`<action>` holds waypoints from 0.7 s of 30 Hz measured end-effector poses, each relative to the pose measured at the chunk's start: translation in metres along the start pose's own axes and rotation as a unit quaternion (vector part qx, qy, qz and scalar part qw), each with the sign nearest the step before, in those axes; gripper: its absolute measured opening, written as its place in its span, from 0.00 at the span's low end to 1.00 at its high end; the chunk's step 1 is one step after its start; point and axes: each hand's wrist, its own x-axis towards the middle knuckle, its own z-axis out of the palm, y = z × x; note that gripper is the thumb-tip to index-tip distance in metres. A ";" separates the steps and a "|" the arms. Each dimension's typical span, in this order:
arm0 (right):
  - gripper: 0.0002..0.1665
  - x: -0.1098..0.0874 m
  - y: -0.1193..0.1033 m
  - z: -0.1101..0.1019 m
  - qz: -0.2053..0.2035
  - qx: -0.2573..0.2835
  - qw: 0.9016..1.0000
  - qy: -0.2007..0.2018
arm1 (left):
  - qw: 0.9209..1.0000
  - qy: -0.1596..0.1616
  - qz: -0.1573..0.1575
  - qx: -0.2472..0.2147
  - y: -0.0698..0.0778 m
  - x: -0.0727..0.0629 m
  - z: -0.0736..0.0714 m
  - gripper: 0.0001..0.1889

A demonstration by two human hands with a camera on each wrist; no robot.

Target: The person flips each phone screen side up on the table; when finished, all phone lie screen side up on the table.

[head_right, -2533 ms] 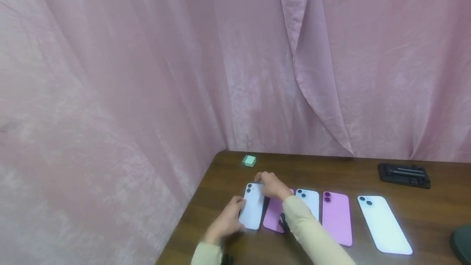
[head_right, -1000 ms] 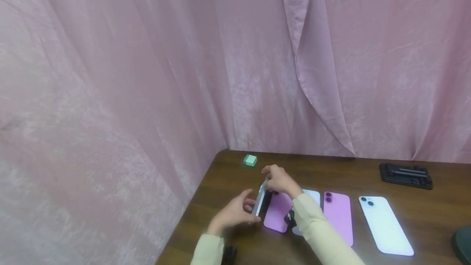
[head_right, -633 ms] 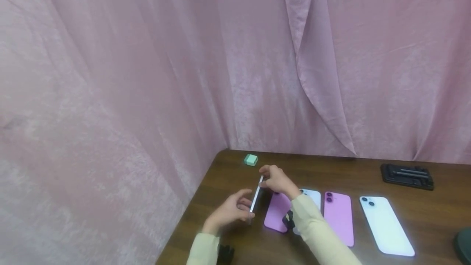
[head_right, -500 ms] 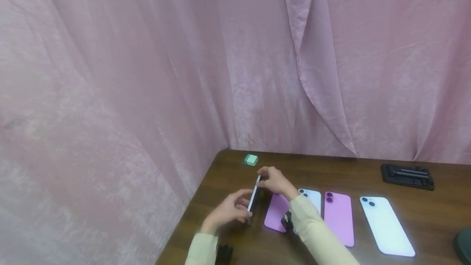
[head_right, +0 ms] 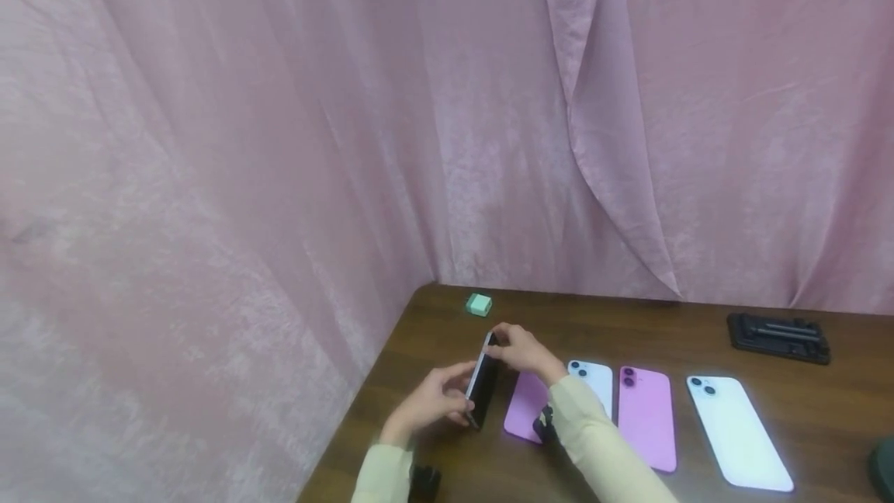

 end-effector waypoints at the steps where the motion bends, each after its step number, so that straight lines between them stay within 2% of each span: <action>1: 0.25 0.000 0.000 0.001 0.005 -0.005 1.000 0.005 | 1.000 -0.003 0.002 0.000 0.000 0.000 0.000 0.35; 6: 0.26 0.000 -0.003 0.003 0.027 -0.020 0.999 0.029 | 1.000 -0.005 0.009 -0.001 -0.001 0.001 0.000 0.35; 14: 0.29 0.003 -0.004 0.007 0.055 -0.042 0.995 0.069 | 1.000 0.012 0.024 0.009 0.001 0.003 0.003 0.35; 21: 0.29 0.007 -0.004 0.010 0.045 -0.115 0.989 0.083 | 0.999 0.032 0.030 0.013 0.002 0.003 0.004 0.34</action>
